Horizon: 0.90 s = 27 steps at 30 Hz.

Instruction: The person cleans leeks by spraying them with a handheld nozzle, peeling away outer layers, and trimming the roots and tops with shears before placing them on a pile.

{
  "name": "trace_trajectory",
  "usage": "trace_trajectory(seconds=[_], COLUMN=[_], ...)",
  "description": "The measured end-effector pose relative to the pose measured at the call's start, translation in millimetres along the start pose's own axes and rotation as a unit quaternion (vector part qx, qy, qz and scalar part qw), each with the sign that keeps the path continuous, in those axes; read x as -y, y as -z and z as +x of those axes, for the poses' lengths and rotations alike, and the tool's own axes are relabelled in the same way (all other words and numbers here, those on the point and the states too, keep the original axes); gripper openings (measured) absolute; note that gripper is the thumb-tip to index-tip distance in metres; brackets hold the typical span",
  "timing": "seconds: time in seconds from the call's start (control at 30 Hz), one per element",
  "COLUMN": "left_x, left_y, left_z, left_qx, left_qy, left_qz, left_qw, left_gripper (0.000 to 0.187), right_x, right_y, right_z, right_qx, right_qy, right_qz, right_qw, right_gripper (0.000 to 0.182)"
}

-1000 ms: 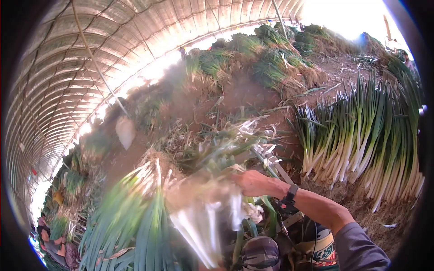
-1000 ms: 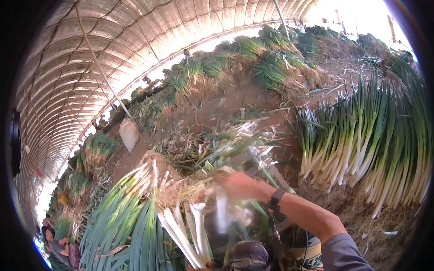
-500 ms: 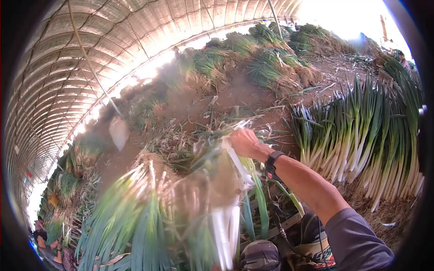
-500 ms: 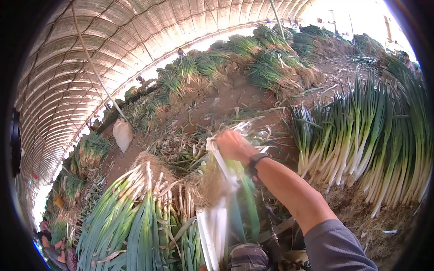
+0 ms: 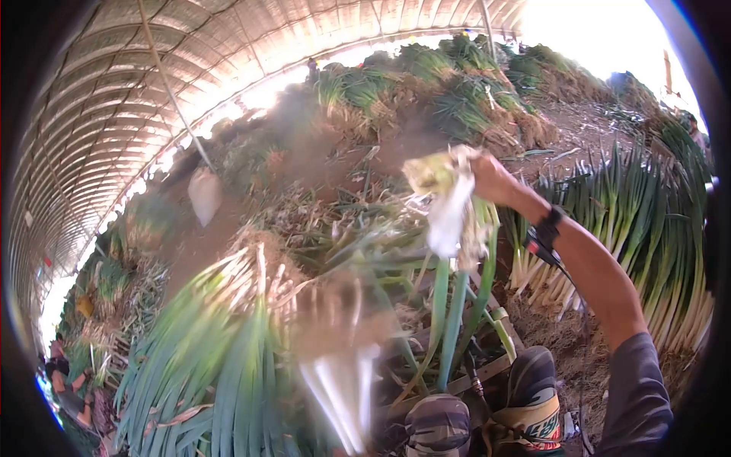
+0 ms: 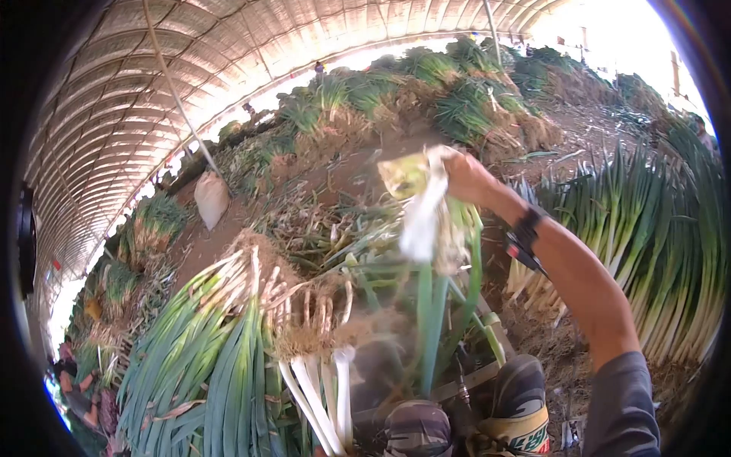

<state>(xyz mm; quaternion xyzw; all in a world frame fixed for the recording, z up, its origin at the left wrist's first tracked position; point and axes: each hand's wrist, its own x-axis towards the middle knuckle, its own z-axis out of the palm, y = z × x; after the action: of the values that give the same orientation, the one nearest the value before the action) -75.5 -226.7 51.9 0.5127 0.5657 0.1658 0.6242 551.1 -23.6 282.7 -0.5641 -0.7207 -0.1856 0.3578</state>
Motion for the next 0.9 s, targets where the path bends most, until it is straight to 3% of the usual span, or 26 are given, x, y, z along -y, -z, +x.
trace_trajectory(seconds=[0.13, 0.17, 0.2, 0.27, 0.33, 0.37, 0.43, 0.47, 0.5, 0.57, 0.6, 0.67, 0.73, 0.8, 0.83, 0.9], left_x=[-22, -9, 1, 7, -4, -11, -21, -24, -4, -27, -34, -37, -25, 16, 9, -14], left_y=[-6, 9, 13, 17, 14, 11, 4, 3, 11, 2, -4, -5, 3, 13, 6, -11], left_z=[-19, -9, -4, 4, -2, -8, -15, -17, -9, -20, -23, -21, -13, 4, -2, -21], left_qx=[-0.038, -0.013, -0.012, -0.005, -0.027, -0.036, -0.04, -0.043, -0.039, -0.057, -0.064, -0.05, -0.035, -0.021, 0.003, 0.046], left_qy=[-0.121, -0.039, -0.043, -0.057, -0.036, -0.021, -0.002, 0.006, 0.009, -0.002, -0.007, 0.012, 0.013, -0.004, -0.076, -0.218], left_qz=[-0.228, -0.217, -0.223, -0.233, -0.253, -0.259, -0.271, -0.28, -0.251, -0.267, -0.278, -0.257, -0.217, -0.169, -0.213, -0.296], left_qw=[0.965, 0.975, 0.974, 0.971, 0.966, 0.965, 0.962, 0.959, 0.967, 0.962, 0.958, 0.965, 0.975, 0.985, 0.974, 0.929], left_gripper=[0.025, 0.024, 0.023, 0.022, 0.02, 0.02, 0.02, 0.021, 0.023, 0.024, 0.024, 0.024, 0.025, 0.027, 0.028, 0.032], right_x=[101, 133, 141, 175, 167, 142, 82, 63, 59, 62, 71, 101, 149, 204, 229, 245], right_y=[-20, -16, -37, -53, -102, -113, -97, -78, -64, -29, -26, -22, -44, -67, -63, -110], right_z=[-70, -86, -111, -131, -131, -94, 3, 58, 79, 121, 117, 96, 32, -38, -53, -101], right_qx=[0.34, 0.394, 0.449, 0.521, 0.614, 0.552, 0.33, 0.194, 0.083, -0.133, -0.131, 0.122, 0.244, 0.303, 0.372, 0.261], right_qy=[0.041, 0.095, 0.101, 0.172, 0.094, 0.093, -0.129, -0.224, -0.22, -0.167, -0.096, -0.024, -0.004, -0.019, 0.026, 0.058], right_qz=[0.039, 0.016, 0.073, 0.175, 0.119, 0.182, 0.167, 0.186, 0.23, 0.29, 0.21, -0.001, 0.017, 0.115, 0.13, 0.196], right_qw=[0.939, 0.914, 0.885, 0.817, 0.775, 0.808, 0.92, 0.937, 0.944, 0.933, 0.964, 0.992, 0.97, 0.946, 0.919, 0.943], right_gripper=[0.013, 0.019, 0.025, 0.02, 0.021, 0.022, 0.023, 0.027, 0.031, 0.041, 0.042, 0.044, 0.04, 0.043, 0.052, 0.042])
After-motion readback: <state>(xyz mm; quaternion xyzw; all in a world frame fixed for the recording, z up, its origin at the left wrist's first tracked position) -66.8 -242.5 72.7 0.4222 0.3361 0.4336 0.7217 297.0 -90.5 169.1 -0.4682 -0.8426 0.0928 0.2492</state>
